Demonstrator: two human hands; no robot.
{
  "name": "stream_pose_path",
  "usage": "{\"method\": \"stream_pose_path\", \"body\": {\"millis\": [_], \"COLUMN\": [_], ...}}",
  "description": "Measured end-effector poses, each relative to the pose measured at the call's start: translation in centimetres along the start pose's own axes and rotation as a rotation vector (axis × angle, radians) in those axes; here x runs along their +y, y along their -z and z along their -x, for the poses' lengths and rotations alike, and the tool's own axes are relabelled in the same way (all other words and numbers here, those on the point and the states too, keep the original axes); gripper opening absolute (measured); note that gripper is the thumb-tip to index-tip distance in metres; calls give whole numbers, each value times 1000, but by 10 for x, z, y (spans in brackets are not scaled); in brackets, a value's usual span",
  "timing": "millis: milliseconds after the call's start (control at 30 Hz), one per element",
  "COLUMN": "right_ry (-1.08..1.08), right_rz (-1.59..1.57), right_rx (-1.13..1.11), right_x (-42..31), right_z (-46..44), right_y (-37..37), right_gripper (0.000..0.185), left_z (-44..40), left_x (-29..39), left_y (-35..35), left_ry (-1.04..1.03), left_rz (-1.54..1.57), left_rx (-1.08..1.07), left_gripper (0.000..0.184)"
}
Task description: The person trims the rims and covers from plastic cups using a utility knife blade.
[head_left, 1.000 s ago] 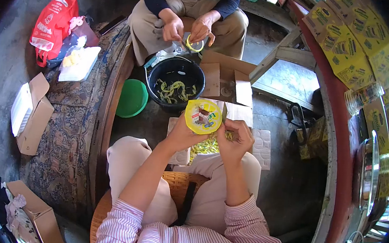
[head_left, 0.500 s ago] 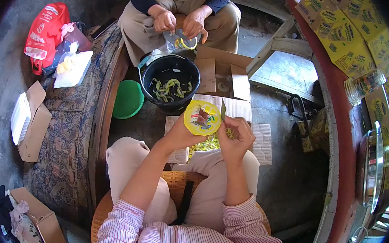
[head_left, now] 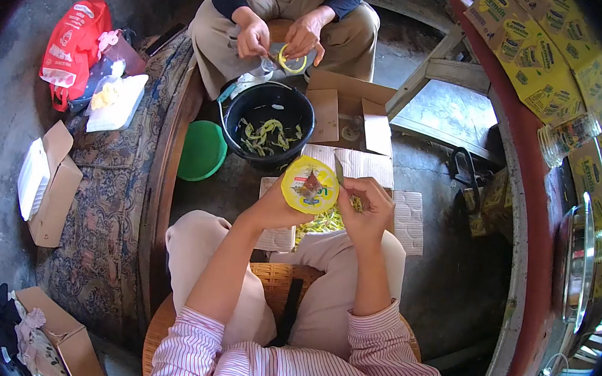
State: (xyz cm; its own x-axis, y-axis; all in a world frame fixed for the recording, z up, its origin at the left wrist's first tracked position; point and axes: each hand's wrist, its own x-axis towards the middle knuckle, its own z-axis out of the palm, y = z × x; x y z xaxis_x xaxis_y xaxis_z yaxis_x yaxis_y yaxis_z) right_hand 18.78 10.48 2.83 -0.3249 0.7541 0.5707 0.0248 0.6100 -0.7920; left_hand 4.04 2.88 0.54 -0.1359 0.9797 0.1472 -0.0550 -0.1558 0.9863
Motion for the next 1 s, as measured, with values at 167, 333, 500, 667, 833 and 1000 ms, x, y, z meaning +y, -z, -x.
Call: {"method": "stream_pose_path", "body": {"millis": [167,333,500,667,833,1000], "right_ry": [-11,-27,15,47,48,55], "right_rz": [-3,56,107,133,155,175], "right_rx": [76,151,153,142,164,173], "right_x": [0,-2,-4,-3,-4,-6], "right_z": [1,1,3,4,5,4], "right_y": [-8,-11,-15,-17,-19,-19], "right_gripper": [11,11,12,14,14,13], "left_z": [-5,-5,-8,-10,-8,-8], "left_x": [-15,-20,-20,-21,-26,-21], "left_y": [5,-6,-16,-10,-12,-13], "left_ry": [-89,-92,-171,-174,-210,-206], "left_rz": [-67,20,-108,-85,-157,-98], "left_rx": [64,177,200,172,225,212], "left_gripper": [76,69,50,42,30,34]}}
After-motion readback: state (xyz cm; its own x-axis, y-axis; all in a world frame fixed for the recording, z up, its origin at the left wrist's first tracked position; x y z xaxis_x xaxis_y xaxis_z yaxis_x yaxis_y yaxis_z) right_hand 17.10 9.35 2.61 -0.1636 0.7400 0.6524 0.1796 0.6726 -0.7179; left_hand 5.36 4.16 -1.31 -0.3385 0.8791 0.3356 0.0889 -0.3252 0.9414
